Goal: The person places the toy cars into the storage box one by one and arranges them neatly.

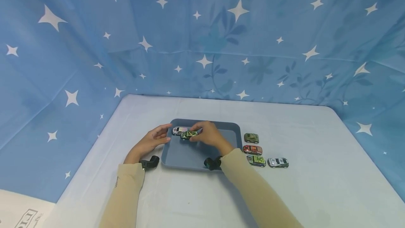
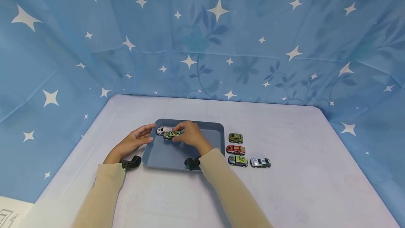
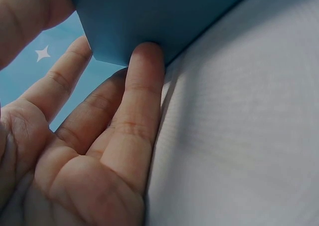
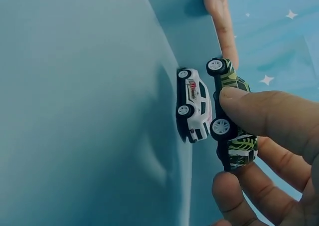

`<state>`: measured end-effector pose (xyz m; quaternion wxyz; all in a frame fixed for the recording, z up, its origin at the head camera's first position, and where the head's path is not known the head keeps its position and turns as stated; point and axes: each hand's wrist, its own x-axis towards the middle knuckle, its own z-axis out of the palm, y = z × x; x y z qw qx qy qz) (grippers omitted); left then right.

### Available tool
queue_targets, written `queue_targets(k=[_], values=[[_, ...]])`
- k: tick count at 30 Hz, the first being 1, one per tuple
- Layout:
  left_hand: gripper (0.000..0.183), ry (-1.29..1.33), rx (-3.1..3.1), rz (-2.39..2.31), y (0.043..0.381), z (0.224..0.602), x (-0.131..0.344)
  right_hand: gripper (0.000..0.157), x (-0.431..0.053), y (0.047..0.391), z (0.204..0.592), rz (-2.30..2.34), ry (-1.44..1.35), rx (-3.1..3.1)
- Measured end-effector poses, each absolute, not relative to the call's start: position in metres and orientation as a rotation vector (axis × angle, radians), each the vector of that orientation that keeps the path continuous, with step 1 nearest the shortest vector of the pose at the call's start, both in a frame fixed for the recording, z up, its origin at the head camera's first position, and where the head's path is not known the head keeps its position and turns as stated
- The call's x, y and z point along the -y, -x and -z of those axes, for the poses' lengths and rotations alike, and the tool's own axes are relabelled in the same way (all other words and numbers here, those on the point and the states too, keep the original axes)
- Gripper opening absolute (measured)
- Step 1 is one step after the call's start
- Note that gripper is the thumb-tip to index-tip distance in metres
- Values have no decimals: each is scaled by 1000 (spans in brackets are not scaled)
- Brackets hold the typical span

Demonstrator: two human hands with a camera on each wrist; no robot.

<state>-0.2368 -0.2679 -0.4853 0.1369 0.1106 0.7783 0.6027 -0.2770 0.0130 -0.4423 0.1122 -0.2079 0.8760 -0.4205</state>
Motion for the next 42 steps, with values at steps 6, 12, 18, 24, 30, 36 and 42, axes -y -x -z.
queue_targets(k=[6, 12, 18, 24, 30, 36, 42], values=[[70, -323, -2249, -1742, 237, 486, 268, 30, -5, 277, 438, 1184, 609, -2576], [69, -317, -2248, -1743, 237, 485, 270, 29, 3, 278, 437, 1111, 613, -2599], [69, -315, -2246, -1747, 237, 487, 271, 25, 12, 278, 437, 1035, 606, -2630], [69, -329, -2241, -1753, 237, 491, 272, 25, 20, 276, 434, 975, 575, -2639], [69, -319, -2239, -1753, 238, 492, 271, 25, 27, 276, 434, 914, 584, -2641], [69, -332, -2231, -1762, 238, 491, 269, 25, 32, 277, 437, 878, 575, -2669], [69, -338, -2229, -1762, 240, 487, 271, 28, 36, 279, 439, 845, 587, -2698]])
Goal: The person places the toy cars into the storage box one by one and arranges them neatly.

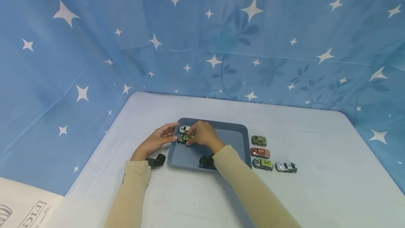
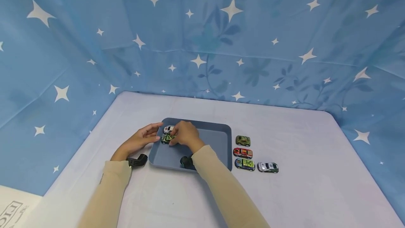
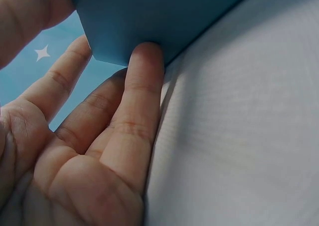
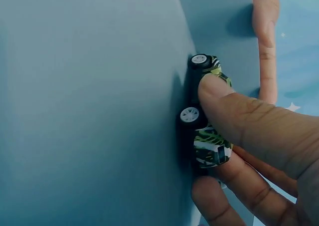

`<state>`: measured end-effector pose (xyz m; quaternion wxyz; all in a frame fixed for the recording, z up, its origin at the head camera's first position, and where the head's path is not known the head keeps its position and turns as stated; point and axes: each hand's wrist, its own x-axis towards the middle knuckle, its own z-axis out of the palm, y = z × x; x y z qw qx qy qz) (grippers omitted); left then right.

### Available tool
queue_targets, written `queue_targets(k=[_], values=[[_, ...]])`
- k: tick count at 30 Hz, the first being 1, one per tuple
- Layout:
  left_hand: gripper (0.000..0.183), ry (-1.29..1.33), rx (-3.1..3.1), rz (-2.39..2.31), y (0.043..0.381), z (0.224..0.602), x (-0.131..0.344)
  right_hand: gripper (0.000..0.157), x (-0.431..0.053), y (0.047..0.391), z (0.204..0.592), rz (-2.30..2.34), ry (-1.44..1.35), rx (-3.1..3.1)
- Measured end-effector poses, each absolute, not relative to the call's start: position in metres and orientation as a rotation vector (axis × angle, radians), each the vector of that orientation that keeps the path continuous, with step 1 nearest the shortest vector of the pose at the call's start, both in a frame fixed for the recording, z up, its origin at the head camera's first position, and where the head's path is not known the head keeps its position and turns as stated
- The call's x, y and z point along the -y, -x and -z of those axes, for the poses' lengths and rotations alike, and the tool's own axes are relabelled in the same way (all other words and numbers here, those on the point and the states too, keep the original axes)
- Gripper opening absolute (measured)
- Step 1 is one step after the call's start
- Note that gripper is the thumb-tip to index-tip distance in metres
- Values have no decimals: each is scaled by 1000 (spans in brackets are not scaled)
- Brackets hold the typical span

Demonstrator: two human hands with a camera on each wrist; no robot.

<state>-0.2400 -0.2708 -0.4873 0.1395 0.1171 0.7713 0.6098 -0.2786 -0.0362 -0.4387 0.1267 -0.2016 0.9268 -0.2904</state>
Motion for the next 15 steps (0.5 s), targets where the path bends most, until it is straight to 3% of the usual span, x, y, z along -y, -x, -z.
queue_targets(k=[15], values=[[69, -317, -2207, -1776, 241, 486, 270, 30, 38, 281, 440, 838, 570, -2701]])
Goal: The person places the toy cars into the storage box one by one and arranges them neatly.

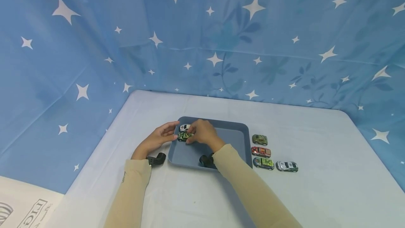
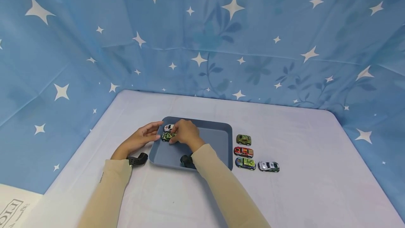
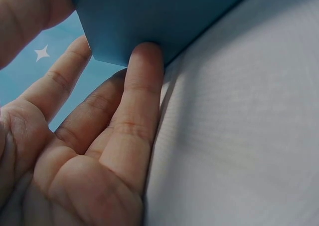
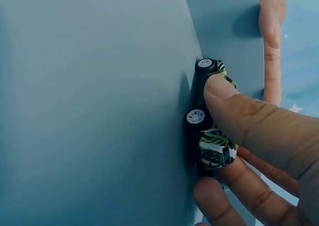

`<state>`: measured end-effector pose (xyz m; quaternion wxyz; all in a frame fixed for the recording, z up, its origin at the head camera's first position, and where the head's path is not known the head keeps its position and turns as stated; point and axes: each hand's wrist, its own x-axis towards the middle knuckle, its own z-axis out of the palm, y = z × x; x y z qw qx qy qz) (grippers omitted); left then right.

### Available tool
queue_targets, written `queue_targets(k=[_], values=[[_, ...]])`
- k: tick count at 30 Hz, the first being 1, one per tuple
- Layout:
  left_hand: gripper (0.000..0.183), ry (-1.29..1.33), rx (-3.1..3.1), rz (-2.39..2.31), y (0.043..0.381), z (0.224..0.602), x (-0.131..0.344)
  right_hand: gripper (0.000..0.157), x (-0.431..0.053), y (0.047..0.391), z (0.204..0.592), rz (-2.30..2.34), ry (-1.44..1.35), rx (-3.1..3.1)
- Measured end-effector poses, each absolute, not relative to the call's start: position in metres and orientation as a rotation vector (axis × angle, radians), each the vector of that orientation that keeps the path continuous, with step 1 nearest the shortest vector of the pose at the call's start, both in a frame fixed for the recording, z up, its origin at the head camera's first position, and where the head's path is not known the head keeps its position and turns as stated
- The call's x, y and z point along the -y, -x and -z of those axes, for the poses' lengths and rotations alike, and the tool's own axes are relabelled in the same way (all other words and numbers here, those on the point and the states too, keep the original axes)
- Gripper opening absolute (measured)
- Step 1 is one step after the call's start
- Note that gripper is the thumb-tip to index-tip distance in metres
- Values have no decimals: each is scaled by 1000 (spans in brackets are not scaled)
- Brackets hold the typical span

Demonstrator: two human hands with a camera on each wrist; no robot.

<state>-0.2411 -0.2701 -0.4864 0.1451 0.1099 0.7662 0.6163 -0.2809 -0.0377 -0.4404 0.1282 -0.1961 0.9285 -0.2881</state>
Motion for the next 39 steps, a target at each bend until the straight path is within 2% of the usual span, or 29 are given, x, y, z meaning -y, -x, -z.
queue_targets(k=[23, 39], values=[[69, -347, -2189, -1782, 242, 488, 270, 30, 13, 283, 437, 1006, 715, -2629], [69, -365, -2196, -1782, 240, 487, 270, 41, -17, 280, 430, 1078, 646, -2471]])
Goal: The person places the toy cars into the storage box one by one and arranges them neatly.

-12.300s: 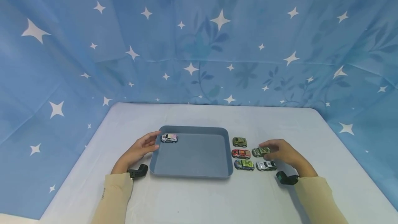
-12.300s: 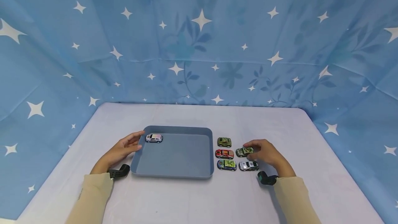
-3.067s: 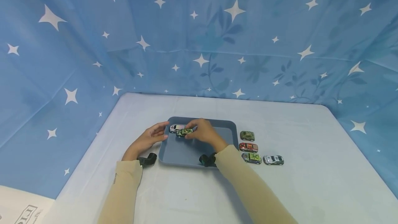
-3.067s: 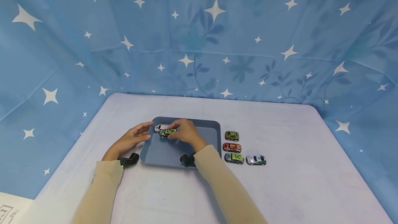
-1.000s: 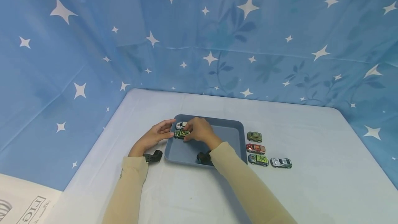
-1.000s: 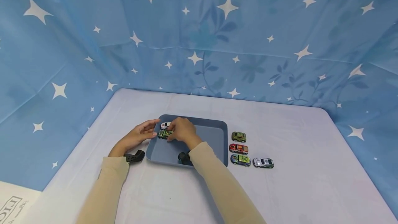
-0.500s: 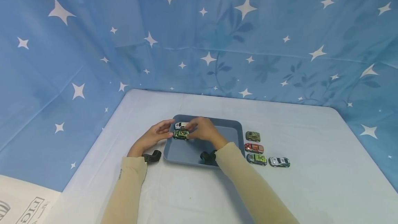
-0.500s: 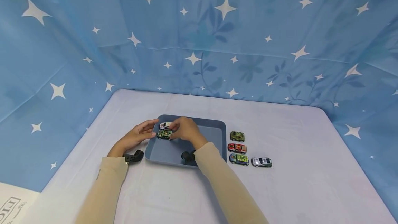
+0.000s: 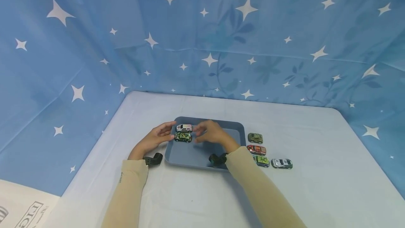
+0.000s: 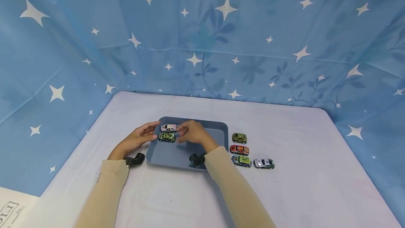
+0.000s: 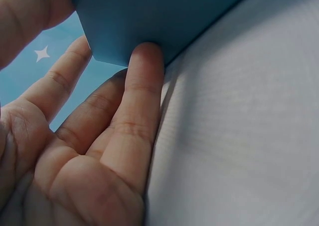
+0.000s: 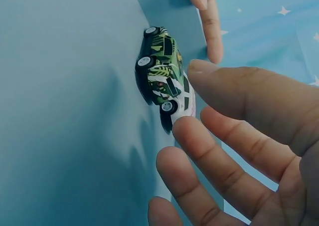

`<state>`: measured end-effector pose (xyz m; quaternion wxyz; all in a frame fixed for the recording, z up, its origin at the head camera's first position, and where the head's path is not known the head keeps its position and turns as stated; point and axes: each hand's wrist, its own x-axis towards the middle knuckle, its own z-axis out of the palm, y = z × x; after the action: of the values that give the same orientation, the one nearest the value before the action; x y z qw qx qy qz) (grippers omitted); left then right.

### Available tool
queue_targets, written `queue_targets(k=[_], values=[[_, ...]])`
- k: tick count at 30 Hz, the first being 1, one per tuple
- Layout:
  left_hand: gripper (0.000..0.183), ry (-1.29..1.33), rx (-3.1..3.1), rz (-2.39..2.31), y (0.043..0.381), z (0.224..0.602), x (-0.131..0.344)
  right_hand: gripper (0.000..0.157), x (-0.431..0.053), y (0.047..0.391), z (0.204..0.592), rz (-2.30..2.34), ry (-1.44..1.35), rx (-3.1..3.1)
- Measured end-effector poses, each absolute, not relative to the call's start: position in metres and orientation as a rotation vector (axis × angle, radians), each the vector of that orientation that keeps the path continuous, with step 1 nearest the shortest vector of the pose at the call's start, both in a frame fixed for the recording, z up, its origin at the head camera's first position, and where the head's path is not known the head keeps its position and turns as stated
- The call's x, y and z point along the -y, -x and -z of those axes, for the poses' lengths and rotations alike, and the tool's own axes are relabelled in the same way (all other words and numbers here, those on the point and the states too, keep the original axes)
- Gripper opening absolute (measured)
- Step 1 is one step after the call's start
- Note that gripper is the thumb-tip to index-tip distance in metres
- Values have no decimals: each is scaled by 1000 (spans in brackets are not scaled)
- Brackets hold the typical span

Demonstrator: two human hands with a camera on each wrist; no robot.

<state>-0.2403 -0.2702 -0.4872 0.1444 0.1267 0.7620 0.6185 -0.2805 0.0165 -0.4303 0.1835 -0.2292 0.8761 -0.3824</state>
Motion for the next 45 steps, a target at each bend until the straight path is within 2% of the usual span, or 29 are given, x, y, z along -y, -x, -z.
queue_targets(k=[19, 45], values=[[69, -379, -2249, -1749, 239, 486, 270, 45, -47, 274, 418, 1287, 627, -2264], [68, -363, -2243, -1757, 237, 485, 269, 43, -83, 267, 419, 1429, 572, -2257]])
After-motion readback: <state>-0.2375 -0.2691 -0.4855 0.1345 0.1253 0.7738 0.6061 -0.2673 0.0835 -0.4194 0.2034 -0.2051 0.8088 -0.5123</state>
